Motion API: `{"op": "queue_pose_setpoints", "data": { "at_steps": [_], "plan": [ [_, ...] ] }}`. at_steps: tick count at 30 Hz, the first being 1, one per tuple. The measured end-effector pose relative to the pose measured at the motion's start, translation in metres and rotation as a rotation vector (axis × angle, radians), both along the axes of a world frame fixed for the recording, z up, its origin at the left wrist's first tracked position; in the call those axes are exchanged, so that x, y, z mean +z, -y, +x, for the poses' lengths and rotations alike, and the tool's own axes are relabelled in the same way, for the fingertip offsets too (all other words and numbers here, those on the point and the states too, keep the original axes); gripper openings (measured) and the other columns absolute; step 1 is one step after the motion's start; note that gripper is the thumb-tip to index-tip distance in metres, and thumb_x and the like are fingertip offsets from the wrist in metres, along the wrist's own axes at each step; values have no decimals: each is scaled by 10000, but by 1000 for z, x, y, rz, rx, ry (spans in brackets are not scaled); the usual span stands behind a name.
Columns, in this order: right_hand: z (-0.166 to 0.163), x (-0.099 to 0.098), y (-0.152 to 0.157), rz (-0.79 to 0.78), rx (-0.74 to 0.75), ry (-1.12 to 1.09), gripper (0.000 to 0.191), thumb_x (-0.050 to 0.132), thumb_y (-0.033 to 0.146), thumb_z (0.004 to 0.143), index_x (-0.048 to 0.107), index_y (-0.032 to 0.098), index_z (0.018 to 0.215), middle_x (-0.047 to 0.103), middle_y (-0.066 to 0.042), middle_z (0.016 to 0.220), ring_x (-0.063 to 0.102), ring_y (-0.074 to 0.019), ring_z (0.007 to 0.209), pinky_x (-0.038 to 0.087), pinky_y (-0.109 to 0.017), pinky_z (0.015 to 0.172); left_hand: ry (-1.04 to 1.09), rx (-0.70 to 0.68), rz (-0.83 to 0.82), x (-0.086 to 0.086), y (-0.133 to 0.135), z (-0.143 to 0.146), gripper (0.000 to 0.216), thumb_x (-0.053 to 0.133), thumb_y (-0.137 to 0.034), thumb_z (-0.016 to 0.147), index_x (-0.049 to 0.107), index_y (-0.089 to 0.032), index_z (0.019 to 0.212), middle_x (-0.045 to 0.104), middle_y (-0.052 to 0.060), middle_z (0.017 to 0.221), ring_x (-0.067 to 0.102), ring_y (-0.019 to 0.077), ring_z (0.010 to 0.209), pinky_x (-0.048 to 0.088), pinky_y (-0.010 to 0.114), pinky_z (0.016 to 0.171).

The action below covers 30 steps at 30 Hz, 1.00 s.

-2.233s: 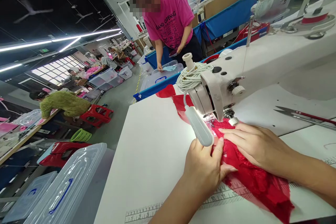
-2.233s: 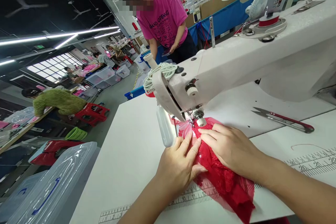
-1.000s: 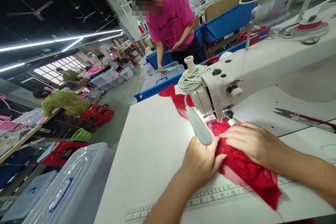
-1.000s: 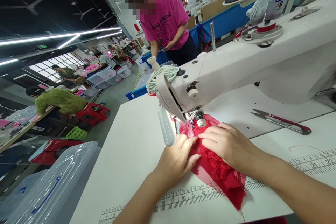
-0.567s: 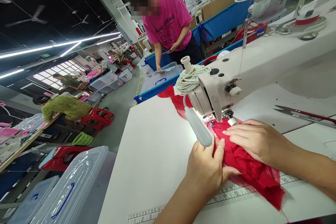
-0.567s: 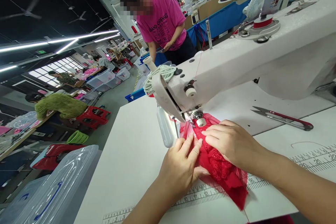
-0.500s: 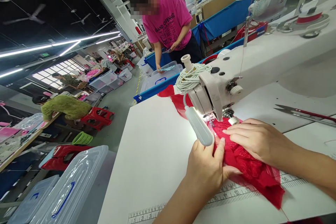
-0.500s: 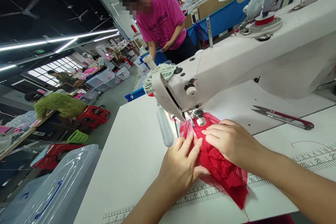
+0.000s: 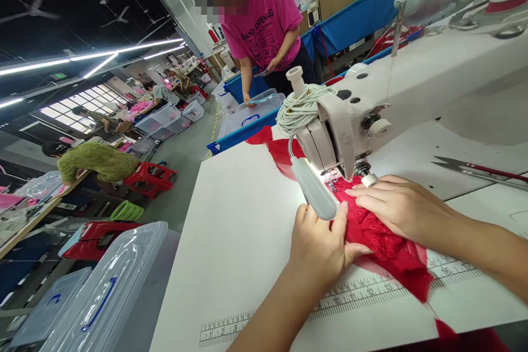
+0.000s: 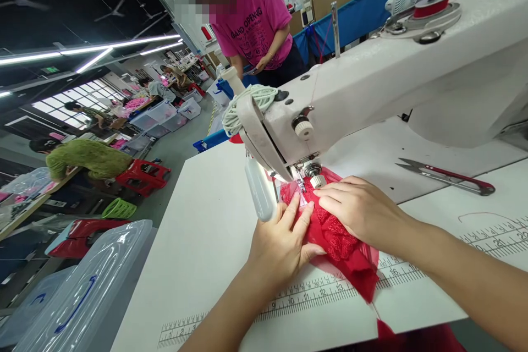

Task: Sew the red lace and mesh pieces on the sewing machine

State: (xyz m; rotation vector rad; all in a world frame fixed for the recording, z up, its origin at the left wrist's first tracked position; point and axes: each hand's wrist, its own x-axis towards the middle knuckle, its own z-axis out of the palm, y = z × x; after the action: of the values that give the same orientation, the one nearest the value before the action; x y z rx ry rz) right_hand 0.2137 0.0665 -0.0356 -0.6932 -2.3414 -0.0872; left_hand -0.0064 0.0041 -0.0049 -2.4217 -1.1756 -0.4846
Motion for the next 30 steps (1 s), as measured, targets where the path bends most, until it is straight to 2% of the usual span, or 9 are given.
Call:
{"op": "queue_pose_setpoints", "data": {
  "at_steps": [7, 10, 15, 18, 20, 23, 25, 27, 30],
  "plan": [
    [-2, 2, -4, -12, -19, 2, 336, 392, 62, 928, 697, 197, 965, 792, -85, 1113, 716, -214, 901, 534, -380, 789, -16, 21, -49, 1, -5, 0, 749, 409, -717, 1001, 656, -101, 1350, 709, 201, 1225, 621, 297, 928, 496, 414, 760],
    [-3, 5, -7, -40, -24, 7, 337, 409, 76, 910, 714, 202, 980, 791, -90, 1110, 721, -235, 902, 556, -405, 791, -13, 41, -81, 2, -4, 0, 758, 425, -722, 993, 638, -102, 1373, 697, 204, 1250, 624, 307, 967, 497, 423, 802],
    [0, 11, -10, -79, 14, 63, 365, 389, 41, 910, 703, 202, 1003, 787, -91, 1100, 726, -213, 877, 584, -365, 754, -20, 55, -121, -1, -5, -3, 708, 464, -682, 1003, 611, -118, 1406, 666, 203, 1329, 631, 316, 1030, 501, 451, 859],
    [1, 16, -9, -100, 58, 11, 375, 380, 29, 911, 691, 183, 1052, 774, -101, 1101, 717, -214, 934, 596, -370, 801, -42, 62, -150, -4, -4, -5, 713, 504, -661, 995, 558, -118, 1454, 634, 206, 1386, 625, 334, 1103, 495, 506, 942],
    [1, 19, -6, -130, 69, -44, 387, 376, 30, 918, 688, 187, 1085, 758, -92, 1048, 699, -217, 966, 598, -379, 822, -65, 89, -176, -1, 0, -4, 733, 504, -643, 1002, 503, -91, 1484, 613, 215, 1414, 599, 358, 1192, 472, 561, 1006],
    [3, 23, 0, -128, 46, -79, 394, 376, 46, 943, 688, 208, 1120, 725, -85, 1006, 661, -237, 991, 589, -421, 847, -92, 105, -219, 17, 15, 1, 758, 548, -619, 990, 454, -49, 1480, 619, 230, 1382, 564, 372, 1270, 448, 603, 1054],
    [7, 24, 6, -112, 39, -59, 387, 380, 44, 941, 690, 208, 1105, 721, -97, 1051, 649, -246, 989, 576, -433, 852, -91, 62, -272, 30, 27, 5, 643, 641, -573, 953, 540, -83, 1358, 668, 188, 1269, 616, 331, 1169, 510, 522, 991],
    [12, 26, 14, -156, 58, 5, 364, 389, 45, 928, 688, 214, 1049, 722, -89, 1052, 655, -229, 918, 567, -389, 792, -100, -10, -326, 38, 37, 9, 411, 710, -493, 924, 613, -145, 1120, 698, 101, 1055, 656, 259, 944, 558, 396, 802],
    [21, 29, 26, -244, 96, 113, 296, 443, 82, 922, 678, 243, 1003, 719, -41, 988, 648, -174, 750, 506, -288, 617, -146, -114, -220, 32, 43, 14, 147, 639, -228, 953, 569, -184, 832, 593, 10, 749, 572, 173, 645, 452, 293, 549]
  ]
}}
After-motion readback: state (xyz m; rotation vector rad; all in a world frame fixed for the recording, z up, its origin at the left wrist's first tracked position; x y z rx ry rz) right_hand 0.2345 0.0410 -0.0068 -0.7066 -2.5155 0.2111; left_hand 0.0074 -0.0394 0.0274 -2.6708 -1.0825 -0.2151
